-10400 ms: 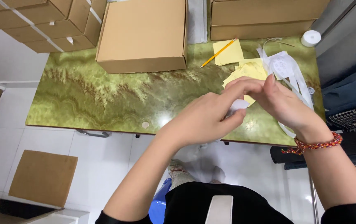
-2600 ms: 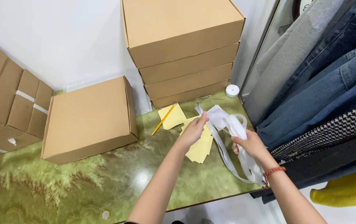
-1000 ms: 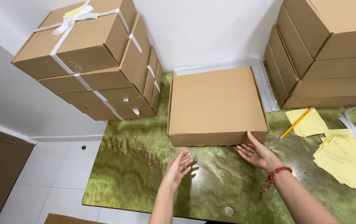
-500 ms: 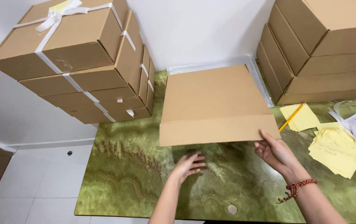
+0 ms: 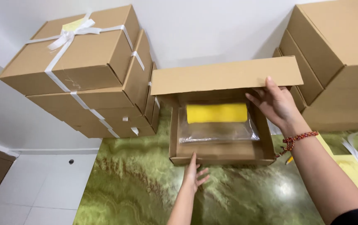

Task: Untying ribbons from boxes, opening them, and hanging yellow shirts on a clothing rack

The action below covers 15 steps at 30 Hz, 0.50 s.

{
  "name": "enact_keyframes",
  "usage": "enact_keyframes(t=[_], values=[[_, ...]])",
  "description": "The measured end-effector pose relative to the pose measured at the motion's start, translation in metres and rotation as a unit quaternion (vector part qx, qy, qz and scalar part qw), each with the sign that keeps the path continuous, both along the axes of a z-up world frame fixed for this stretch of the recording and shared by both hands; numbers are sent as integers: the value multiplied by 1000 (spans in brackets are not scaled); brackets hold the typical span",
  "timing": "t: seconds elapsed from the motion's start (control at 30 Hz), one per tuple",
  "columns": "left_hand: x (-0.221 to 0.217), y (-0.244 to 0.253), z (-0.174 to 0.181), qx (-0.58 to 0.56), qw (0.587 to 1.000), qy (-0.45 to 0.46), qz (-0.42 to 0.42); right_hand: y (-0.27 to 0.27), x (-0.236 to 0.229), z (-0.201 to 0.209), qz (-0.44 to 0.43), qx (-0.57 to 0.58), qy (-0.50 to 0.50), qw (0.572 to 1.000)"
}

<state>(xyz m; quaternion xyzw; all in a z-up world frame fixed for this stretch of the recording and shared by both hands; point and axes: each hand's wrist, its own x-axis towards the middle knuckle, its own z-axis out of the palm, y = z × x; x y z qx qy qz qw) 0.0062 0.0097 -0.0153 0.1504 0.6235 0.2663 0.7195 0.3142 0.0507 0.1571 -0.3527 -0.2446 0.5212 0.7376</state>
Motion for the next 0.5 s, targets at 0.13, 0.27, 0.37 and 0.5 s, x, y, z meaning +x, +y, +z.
enact_keyframes(t=[0.13,0.27,0.37,0.5], values=[[0,9,-20,-5,993,14,114,74,0,7,33,33,-108,993],[-8,14,-36,-16,985,18,172,122,-12,7,41,-1,-161,986],[-24,26,-68,-13,980,68,186,135,-15,6,32,-76,-180,980],[-48,28,-73,24,981,112,155,109,-10,-13,-57,-193,-251,947]])
